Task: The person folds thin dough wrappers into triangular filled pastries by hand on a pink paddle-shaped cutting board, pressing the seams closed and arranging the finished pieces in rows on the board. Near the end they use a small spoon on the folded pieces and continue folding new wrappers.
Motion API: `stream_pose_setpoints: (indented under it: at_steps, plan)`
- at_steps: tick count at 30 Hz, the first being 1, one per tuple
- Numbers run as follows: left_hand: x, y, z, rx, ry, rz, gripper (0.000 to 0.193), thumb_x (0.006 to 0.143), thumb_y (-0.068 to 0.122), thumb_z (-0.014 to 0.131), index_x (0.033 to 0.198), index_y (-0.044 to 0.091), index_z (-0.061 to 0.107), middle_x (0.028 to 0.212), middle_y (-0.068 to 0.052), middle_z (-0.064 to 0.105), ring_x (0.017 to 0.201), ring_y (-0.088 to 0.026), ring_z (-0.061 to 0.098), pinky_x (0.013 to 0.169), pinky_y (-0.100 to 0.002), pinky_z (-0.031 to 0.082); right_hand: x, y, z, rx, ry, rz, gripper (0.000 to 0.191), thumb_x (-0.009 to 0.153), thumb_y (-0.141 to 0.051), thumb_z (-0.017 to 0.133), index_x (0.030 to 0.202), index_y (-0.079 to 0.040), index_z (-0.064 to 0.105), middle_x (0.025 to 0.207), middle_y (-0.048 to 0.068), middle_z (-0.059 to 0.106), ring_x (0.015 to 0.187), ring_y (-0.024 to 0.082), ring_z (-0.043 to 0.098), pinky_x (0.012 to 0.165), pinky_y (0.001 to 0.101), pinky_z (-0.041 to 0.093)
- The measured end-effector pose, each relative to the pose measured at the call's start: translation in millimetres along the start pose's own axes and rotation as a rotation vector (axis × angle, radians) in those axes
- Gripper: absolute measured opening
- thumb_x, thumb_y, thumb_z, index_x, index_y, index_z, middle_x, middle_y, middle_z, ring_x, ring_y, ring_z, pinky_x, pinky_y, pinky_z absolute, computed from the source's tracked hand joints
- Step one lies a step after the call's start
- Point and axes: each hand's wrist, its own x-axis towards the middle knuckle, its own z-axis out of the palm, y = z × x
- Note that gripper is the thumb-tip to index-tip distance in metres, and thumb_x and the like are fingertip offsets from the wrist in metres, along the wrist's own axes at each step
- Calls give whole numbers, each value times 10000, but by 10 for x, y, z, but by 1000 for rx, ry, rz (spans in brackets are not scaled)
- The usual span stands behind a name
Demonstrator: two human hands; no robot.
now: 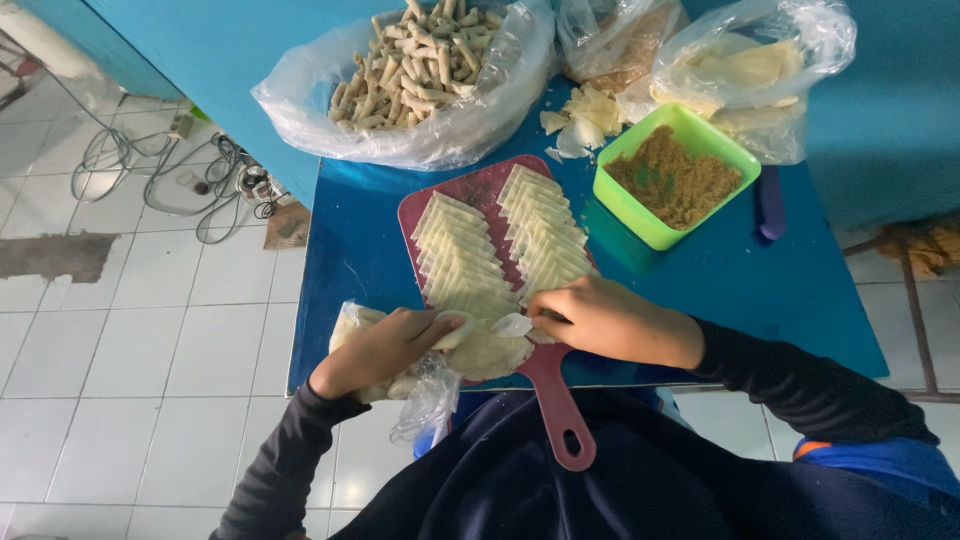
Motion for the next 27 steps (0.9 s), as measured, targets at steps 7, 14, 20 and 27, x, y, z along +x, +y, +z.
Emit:
stream_pose_setpoints:
  at_steps: [7,14,20,27]
  plan:
    - [-50,-143,115,118,-146,20,577,923,39,610,1484,7,480,991,-146,615,899,-315,622,789,-379,516,-11,-52,-33,-9,-30,36,185,910,-222,689,987,-58,729,821,149,756,723,305,754,645,407,572]
    - [-90,-227,167,84,-113,52,563,923,43,601,1471,0,479,1112,-132,634,985,-310,627,844,-365,519,-66,-177,-186,-259,163,-182,186,900,-164,708,1077,-106,699,846,67,724,756,263,723,617,377,551]
    - [-74,-205,129,95,-177,-24,590,897,63,591,1475,47,473,1138,-111,621,1022,-305,597,884,-375,493,83,-105,-287,-349,172,-528,296,831,-129,756,1124,-139,715,861,16,613,836,191,644,640,335,534]
    - [-10,-167,74,84,-205,-72,540,914,95,603,1443,54,503,1055,-102,612,983,-293,600,845,-373,502,243,-28,-272,-241,149,-573,246,889,-148,725,1133,-146,694,872,14,623,865,218,651,712,357,550]
